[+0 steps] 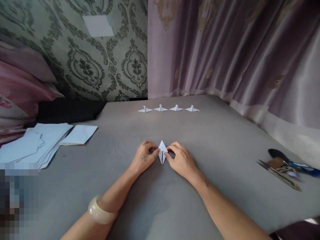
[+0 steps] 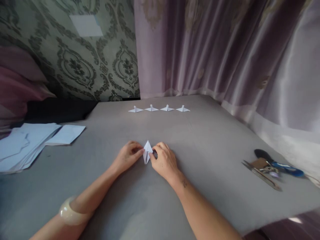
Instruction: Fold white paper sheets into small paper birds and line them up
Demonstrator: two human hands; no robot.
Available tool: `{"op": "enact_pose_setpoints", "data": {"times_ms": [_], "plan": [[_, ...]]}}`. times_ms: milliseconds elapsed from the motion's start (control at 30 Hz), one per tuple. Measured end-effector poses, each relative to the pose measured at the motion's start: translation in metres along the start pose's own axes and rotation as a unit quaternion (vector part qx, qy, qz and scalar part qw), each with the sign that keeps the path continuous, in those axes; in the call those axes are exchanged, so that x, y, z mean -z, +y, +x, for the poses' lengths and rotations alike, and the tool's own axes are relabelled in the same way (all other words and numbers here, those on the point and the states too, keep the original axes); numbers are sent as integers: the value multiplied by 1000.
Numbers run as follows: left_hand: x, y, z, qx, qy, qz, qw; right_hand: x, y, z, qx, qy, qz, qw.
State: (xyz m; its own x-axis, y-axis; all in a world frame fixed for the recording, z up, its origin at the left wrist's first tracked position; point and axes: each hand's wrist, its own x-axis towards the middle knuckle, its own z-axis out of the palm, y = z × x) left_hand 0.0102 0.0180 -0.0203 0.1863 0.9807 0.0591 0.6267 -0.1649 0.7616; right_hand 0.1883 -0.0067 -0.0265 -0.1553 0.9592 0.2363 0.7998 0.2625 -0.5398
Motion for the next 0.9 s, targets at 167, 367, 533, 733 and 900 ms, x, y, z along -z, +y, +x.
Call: {"op": "enact_pose_setpoints", "data": {"times_ms": [167, 367, 533, 733, 900], "plan": [[-6, -6, -1, -18, -8, -30, 999, -4, 0, -1, 17, -3, 46, 999], [-7, 3, -5, -90, 68, -202, 973, 3, -8, 2, 28, 159, 152, 975], [-6, 11, -12, -161, 109, -244, 950, 13, -17, -1, 69, 203, 183, 960], [-6, 13, -14, -191, 116, -227, 948, 15, -19, -2, 38, 194, 215, 956], [-7, 13, -14, -202, 104, -231, 946, 19, -21, -1, -23, 139, 279, 950]]}}
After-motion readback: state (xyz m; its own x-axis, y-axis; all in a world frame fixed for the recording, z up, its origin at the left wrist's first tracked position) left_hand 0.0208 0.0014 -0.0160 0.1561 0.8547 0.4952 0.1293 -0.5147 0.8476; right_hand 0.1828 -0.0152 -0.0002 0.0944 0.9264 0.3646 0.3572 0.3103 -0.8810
